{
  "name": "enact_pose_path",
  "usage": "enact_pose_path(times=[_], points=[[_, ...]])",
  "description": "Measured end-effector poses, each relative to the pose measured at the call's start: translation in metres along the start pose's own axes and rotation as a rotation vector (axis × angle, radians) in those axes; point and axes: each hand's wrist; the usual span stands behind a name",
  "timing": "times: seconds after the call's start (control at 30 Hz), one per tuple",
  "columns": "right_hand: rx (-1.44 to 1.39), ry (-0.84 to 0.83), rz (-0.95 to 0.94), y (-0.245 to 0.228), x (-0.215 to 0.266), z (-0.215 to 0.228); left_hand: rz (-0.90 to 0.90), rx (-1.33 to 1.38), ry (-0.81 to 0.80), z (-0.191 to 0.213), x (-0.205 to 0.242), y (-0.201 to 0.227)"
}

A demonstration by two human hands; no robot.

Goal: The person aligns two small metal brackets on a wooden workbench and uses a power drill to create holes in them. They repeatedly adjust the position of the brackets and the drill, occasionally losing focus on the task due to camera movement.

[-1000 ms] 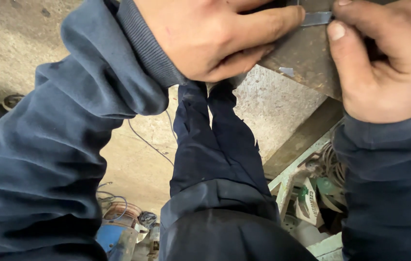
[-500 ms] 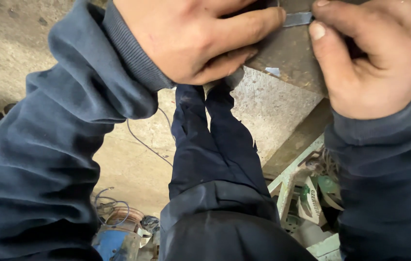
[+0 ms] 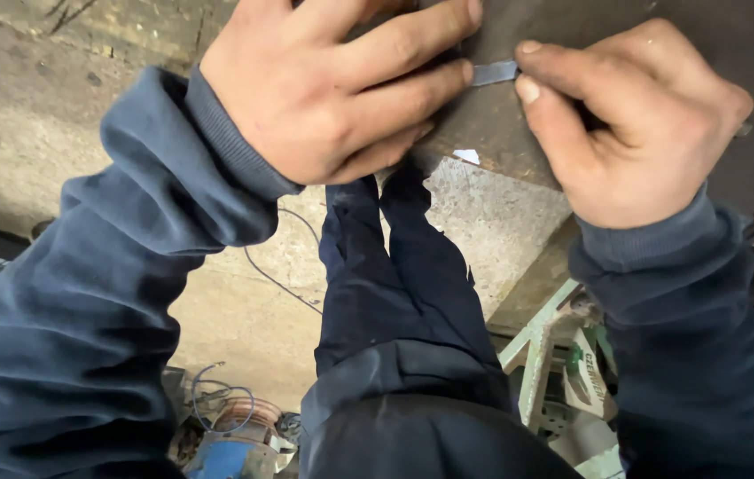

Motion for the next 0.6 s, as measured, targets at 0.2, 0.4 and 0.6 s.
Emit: enact_pose_path(times=[0.2,0.4,0.6], points=[[-0.028,0.024,0.012,0.004,0.001,-0.001,0.025,-0.012,-0.021,0.003,-0.009,0.003],[-0.048,0.04,0.012,0.002,-0.001,0.0,0.003,-0.042,-0.04,0.002,-0.016,0.004],[-0.038,0.045,-0.031,0.0,-0.002,0.0,-0.008,-0.027,-0.047,-0.002,-0.016,0.005]])
Point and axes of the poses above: each hand's wrist, its own x-axis away from the middle knuckle, its own z-axis out of the back of the hand, y = z × x, and after that the axes turned 9 degrees about -x, right-handed
